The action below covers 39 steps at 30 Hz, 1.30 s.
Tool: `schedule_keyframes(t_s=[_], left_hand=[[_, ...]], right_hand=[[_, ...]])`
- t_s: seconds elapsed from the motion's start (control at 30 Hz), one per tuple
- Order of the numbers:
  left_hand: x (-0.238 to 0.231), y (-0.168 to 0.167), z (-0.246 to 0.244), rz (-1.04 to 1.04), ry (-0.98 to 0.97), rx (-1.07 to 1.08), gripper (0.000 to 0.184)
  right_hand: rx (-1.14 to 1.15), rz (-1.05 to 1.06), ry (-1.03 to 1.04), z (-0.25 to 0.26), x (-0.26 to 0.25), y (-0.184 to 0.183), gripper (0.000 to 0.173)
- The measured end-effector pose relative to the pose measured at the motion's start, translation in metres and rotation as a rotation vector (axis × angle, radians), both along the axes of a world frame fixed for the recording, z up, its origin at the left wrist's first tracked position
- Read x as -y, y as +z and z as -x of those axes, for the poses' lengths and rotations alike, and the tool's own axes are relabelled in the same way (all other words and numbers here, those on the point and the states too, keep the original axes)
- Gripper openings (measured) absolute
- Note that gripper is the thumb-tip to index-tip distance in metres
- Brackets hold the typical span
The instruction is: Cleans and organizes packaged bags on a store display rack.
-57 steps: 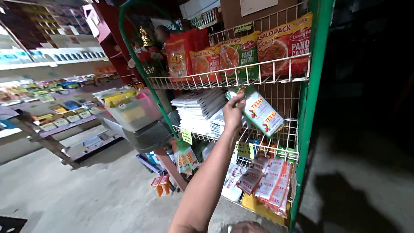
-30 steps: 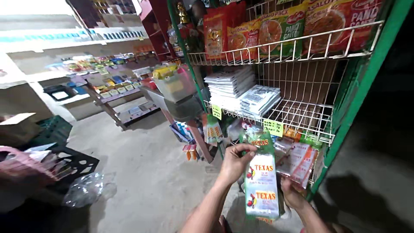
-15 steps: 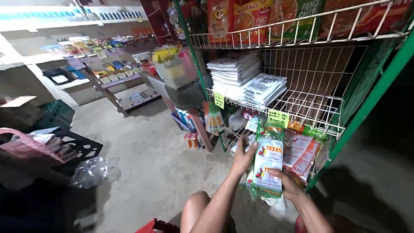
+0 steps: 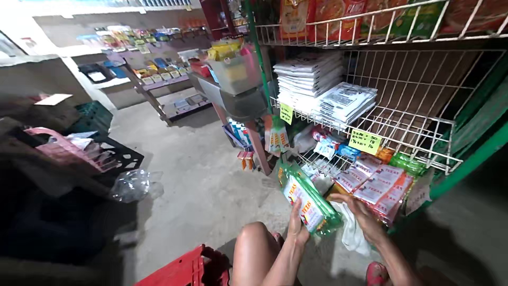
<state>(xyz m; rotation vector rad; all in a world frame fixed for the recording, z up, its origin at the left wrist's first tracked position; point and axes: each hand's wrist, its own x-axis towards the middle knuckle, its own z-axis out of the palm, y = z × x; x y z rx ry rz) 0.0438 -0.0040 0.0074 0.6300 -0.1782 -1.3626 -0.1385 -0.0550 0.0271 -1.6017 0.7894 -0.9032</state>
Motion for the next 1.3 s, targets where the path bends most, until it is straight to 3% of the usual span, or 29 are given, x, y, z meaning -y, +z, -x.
schedule_keyframes(t_s=[0.07, 0.17, 0.23, 0.33, 0.43, 0.6, 0.73, 0.9, 0.97, 1.1, 1.2, 1.3], left_hand=[[0.001, -0.004, -0.004, 0.071, 0.024, -0.048, 0.028], [0.001, -0.012, -0.005, 0.171, -0.042, -0.044, 0.051], [-0.001, -0.018, -0.004, 0.208, -0.1, 0.017, 0.049], [-0.004, -0.017, -0.002, 0.176, -0.11, 0.102, 0.05], [-0.004, -0.001, 0.001, 0.111, -0.127, 0.231, 0.058], [-0.005, 0.017, 0.009, 0.04, -0.082, 0.264, 0.043], [-0.009, 0.015, 0.004, 0.049, -0.058, 0.268, 0.053], [-0.023, 0.014, -0.009, 0.075, -0.051, 0.272, 0.064], [-0.026, 0.011, -0.011, 0.085, -0.047, 0.182, 0.062], [-0.032, 0.011, -0.025, 0.154, -0.019, 0.027, 0.045], [-0.05, 0.034, -0.048, 0.144, 0.12, 0.031, 0.032], [-0.056, 0.039, -0.07, 0.293, 0.11, 0.151, 0.034]], right_hand=[[-0.059, 0.085, -0.066, -0.006, -0.005, 0.003, 0.068], [-0.144, 0.193, -0.159, -0.024, -0.019, 0.002, 0.083], [-0.213, 0.195, -0.211, -0.033, -0.025, 0.0, 0.092], [-0.257, 0.118, -0.165, -0.029, -0.025, 0.003, 0.078], [-0.138, 0.159, -0.215, -0.025, -0.022, -0.005, 0.068], [-0.005, 0.147, -0.239, -0.025, -0.026, -0.006, 0.066], [-0.009, 0.091, -0.123, -0.023, -0.028, -0.003, 0.078], [0.03, 0.129, 0.025, -0.026, -0.028, -0.005, 0.111], [0.051, 0.178, 0.046, -0.023, -0.024, -0.007, 0.097], [0.049, 0.059, -0.131, -0.012, -0.015, -0.002, 0.041], [0.078, -0.009, -0.157, 0.0, -0.009, 0.0, 0.035], [0.024, -0.003, -0.166, 0.007, -0.005, 0.004, 0.036]])
